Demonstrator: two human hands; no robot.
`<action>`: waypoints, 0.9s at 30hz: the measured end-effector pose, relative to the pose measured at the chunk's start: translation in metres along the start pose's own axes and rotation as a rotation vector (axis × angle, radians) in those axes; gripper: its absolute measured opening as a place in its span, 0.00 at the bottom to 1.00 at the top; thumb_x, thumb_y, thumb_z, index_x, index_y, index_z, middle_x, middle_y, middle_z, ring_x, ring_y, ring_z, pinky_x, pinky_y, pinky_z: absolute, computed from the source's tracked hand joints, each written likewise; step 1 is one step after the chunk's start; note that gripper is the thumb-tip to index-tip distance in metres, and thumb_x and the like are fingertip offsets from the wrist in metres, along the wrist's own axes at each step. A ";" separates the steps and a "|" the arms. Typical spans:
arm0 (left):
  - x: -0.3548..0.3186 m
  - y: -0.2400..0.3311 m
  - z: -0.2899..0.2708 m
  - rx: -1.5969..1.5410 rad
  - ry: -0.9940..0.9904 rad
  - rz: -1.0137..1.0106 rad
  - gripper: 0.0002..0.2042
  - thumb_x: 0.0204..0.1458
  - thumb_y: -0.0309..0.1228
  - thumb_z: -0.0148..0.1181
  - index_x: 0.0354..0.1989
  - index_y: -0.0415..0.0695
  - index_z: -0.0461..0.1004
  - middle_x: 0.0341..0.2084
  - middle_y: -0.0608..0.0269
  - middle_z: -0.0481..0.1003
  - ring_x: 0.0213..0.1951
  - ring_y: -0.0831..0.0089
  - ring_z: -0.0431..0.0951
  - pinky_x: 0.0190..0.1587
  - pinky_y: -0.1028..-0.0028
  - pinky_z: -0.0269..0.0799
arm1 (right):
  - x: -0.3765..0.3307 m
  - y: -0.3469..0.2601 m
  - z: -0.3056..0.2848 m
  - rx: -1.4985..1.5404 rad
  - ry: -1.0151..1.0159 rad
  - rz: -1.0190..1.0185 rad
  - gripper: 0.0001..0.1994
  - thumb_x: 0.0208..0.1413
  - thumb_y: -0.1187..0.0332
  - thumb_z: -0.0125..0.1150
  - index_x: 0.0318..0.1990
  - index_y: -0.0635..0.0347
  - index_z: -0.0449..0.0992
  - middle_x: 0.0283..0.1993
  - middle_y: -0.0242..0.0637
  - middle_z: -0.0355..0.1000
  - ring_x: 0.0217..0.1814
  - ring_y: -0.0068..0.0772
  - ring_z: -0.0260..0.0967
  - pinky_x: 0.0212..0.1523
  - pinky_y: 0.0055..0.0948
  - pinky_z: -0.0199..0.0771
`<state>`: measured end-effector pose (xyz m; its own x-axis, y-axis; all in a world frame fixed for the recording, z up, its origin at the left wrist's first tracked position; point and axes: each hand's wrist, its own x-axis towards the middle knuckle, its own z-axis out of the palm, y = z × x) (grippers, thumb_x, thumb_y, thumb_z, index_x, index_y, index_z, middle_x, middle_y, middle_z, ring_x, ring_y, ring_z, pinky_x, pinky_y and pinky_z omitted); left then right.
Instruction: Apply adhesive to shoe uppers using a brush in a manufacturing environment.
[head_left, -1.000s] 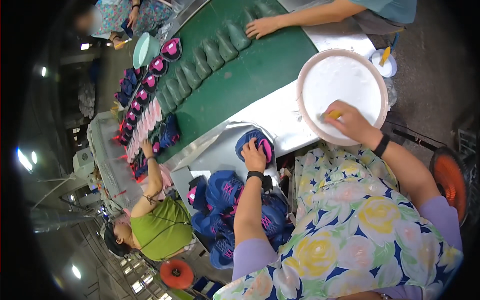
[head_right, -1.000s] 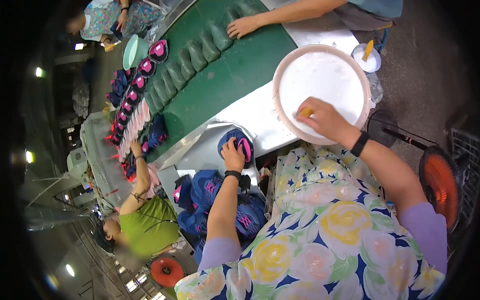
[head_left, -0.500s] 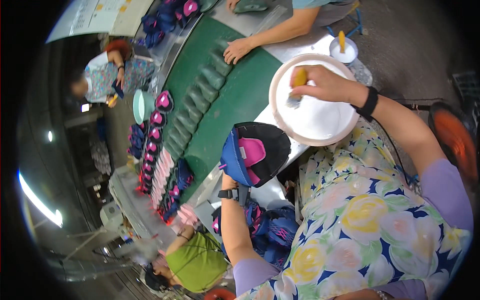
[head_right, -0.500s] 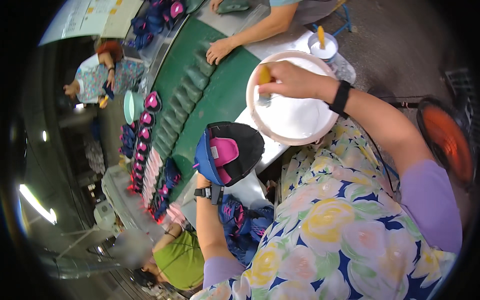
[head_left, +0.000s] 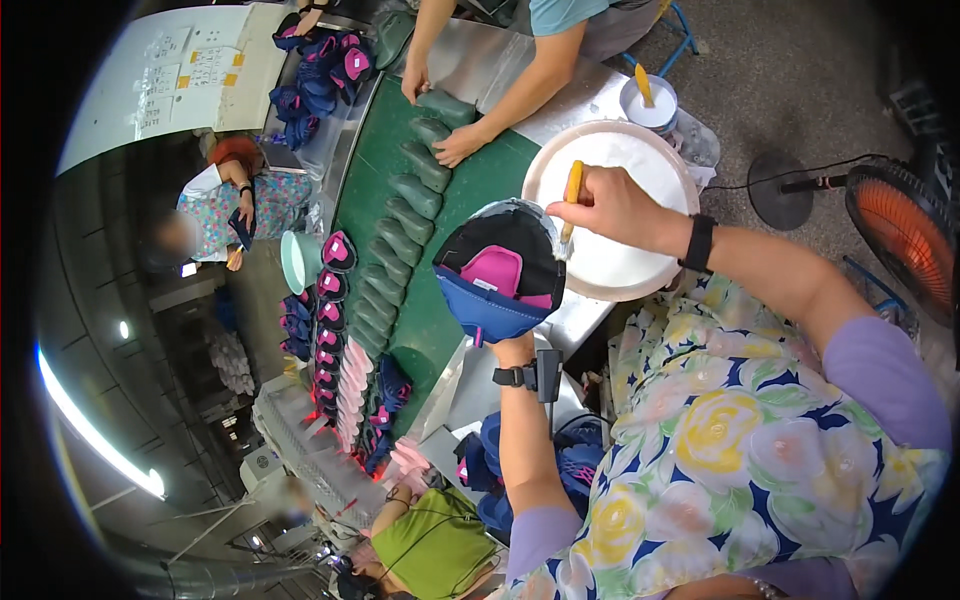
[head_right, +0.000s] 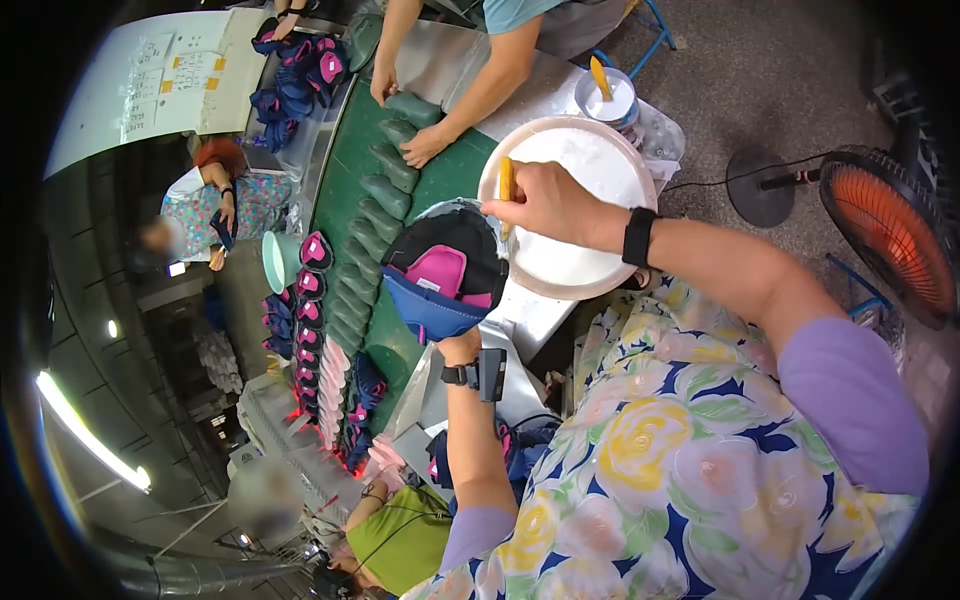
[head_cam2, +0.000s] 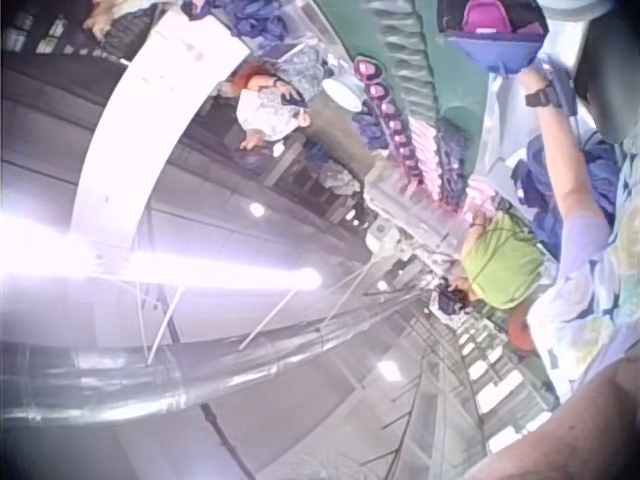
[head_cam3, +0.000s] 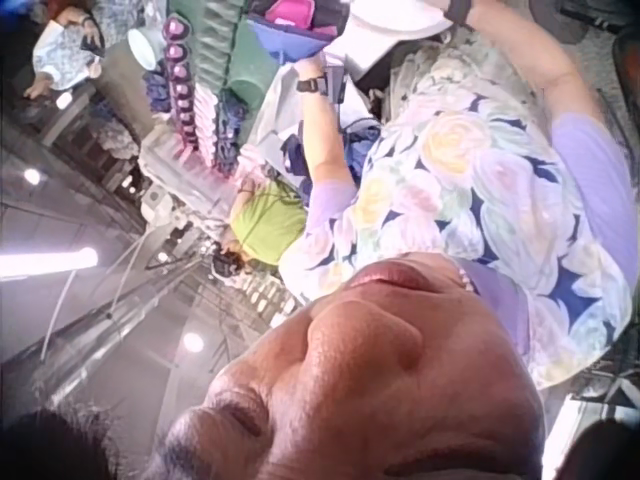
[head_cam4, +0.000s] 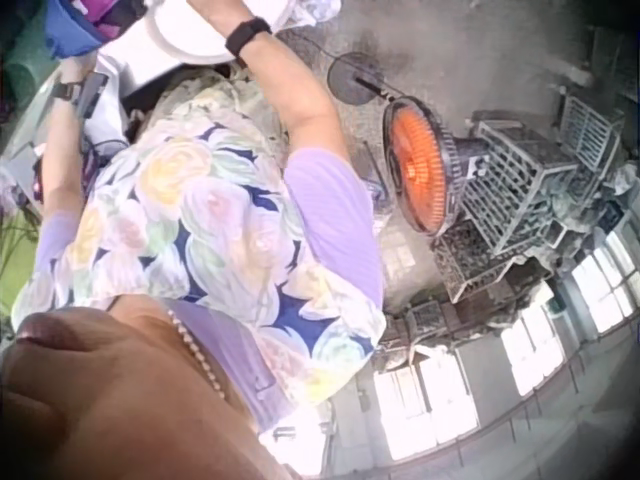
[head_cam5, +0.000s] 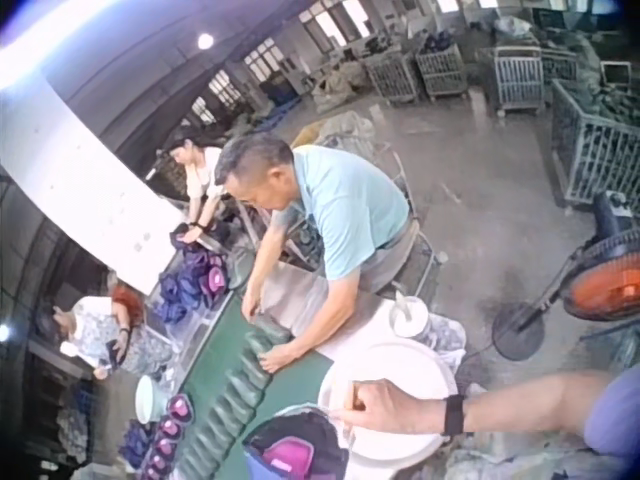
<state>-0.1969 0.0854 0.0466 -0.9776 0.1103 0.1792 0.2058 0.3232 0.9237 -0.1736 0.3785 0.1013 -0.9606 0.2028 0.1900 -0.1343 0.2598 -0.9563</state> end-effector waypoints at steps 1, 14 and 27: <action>0.002 0.001 0.004 0.053 0.037 0.057 0.25 0.60 0.31 0.54 0.65 0.37 0.61 0.60 0.50 0.69 0.58 0.58 0.72 0.61 0.62 0.69 | -0.004 0.002 0.004 0.039 -0.008 0.099 0.17 0.53 0.60 0.69 0.28 0.67 0.73 0.22 0.44 0.74 0.24 0.34 0.73 0.27 0.30 0.71; 0.014 0.008 -0.021 -0.222 0.170 0.047 0.24 0.62 0.39 0.52 0.63 0.40 0.65 0.56 0.53 0.72 0.55 0.63 0.75 0.59 0.65 0.71 | -0.019 -0.007 0.018 0.179 -0.076 0.191 0.19 0.52 0.59 0.70 0.29 0.69 0.73 0.22 0.44 0.74 0.23 0.28 0.72 0.26 0.29 0.70; -0.031 0.037 0.028 -0.982 -0.351 -1.253 0.15 0.61 0.42 0.54 0.50 0.47 0.74 0.40 0.62 0.80 0.34 0.71 0.81 0.21 0.79 0.76 | -0.014 -0.038 0.028 0.264 -0.449 -0.749 0.09 0.59 0.64 0.62 0.37 0.59 0.72 0.40 0.38 0.72 0.45 0.40 0.72 0.43 0.36 0.75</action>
<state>-0.1580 0.1202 0.0659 -0.4160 0.4954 -0.7626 -0.9054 -0.3038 0.2966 -0.1621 0.3398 0.1289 -0.5964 -0.3326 0.7305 -0.7596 -0.0601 -0.6476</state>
